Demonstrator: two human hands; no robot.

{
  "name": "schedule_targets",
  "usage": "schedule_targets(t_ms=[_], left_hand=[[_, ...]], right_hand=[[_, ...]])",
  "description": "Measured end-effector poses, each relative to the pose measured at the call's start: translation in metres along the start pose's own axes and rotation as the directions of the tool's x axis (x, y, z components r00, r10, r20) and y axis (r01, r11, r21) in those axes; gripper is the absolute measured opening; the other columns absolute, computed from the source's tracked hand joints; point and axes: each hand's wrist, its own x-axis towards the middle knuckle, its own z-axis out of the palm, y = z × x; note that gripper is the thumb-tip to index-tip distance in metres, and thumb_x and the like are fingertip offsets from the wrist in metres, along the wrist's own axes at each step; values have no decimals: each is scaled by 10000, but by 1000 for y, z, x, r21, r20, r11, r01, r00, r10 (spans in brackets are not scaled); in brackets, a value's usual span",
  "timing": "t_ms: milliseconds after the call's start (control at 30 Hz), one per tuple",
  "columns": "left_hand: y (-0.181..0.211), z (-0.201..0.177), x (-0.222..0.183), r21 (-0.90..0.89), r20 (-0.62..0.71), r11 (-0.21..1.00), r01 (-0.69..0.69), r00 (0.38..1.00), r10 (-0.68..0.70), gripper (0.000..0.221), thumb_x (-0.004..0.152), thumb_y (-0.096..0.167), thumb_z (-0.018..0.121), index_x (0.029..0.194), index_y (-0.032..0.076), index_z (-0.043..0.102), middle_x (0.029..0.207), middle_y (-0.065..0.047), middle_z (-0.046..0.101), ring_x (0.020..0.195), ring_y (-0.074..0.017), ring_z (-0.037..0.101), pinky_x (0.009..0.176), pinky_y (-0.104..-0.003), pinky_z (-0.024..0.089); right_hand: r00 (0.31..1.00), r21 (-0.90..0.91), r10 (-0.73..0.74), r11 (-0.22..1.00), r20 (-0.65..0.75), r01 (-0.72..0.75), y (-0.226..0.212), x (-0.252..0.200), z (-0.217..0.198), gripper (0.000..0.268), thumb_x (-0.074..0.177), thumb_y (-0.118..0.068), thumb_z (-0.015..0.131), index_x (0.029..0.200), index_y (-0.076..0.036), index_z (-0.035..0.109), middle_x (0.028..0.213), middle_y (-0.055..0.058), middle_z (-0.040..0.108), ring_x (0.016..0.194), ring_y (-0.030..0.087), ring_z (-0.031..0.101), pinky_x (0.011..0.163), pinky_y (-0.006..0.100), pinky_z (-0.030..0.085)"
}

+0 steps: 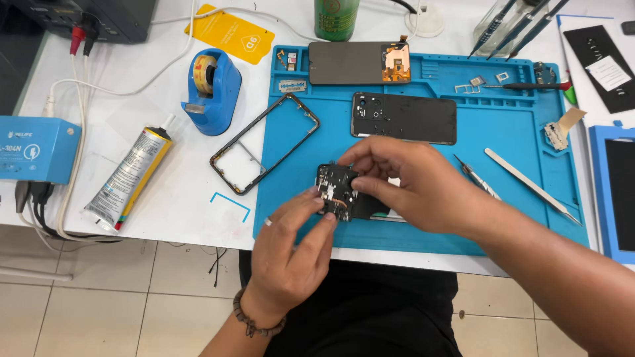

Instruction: The person disassembles a smartphone on a blue work mat, using a screwdriver to remove screws and tweezers to handle small components. They lift the screen assembly, manipulate internal parts, and reassemble the device by securing screws and aligning the casing.

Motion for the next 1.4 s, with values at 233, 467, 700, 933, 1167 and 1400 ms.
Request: schedule_targets(t_ms=[233, 467, 700, 933, 1167, 1400], left_hand=[[-20, -15, -8, 136, 32, 985, 104, 993, -109, 79, 875, 62, 604, 916, 14, 652, 983, -173, 635, 937, -336, 631, 814, -433, 533], [-21, -8, 0, 179, 99, 983, 39, 993, -57, 88, 870, 76, 623, 837, 67, 704, 906, -100, 688, 889, -276, 638, 737, -396, 488], [-21, -9, 1, 153, 143, 988, 21, 989, -43, 134, 879, 98, 615, 822, 59, 730, 877, -69, 705, 868, -263, 636, 763, -382, 470], [-21, -8, 3, 167, 154, 986, 25, 987, -51, 149, 884, 102, 600, 811, 63, 724, 878, -57, 706, 862, -257, 641, 783, -382, 471], [-20, -7, 1, 179, 170, 983, 41, 983, -72, 155, 881, 137, 606, 814, 69, 728, 899, -74, 708, 883, -260, 640, 796, -388, 479], [-21, -7, 2, 198, 195, 980, 19, 979, -59, 208, 905, 199, 572, 850, 81, 734, 915, -80, 710, 884, -262, 644, 810, -390, 472]], right_hand=[[992, -159, 126, 980, 23, -121, 7, 11, 3, 235, 861, -133, 639, 1093, -163, 664, 812, -19, 679, 684, 102, 611, 621, 260, 489], [992, -295, 119, 950, 36, -104, 10, 17, 8, 256, 871, -185, 615, 1124, -179, 652, 860, 12, 719, 708, 155, 674, 613, 302, 521], [991, -366, -133, 922, 18, 130, 20, 15, 10, 262, 858, -107, 643, 1120, -120, 633, 921, 43, 619, 734, 202, 596, 612, 338, 482], [972, -384, -230, 894, 47, 230, 27, 17, 13, 234, 883, -84, 611, 1114, -63, 639, 1011, 89, 583, 865, 275, 606, 712, 380, 512], [963, -411, -257, 872, 79, 266, 27, 15, 12, 358, 821, -204, 725, 1138, -69, 630, 1015, 103, 579, 872, 281, 588, 687, 383, 504], [955, -440, -286, 851, 72, 288, 23, 13, 12, 384, 834, -195, 708, 1169, -48, 593, 1061, 124, 574, 943, 305, 577, 750, 407, 501]])
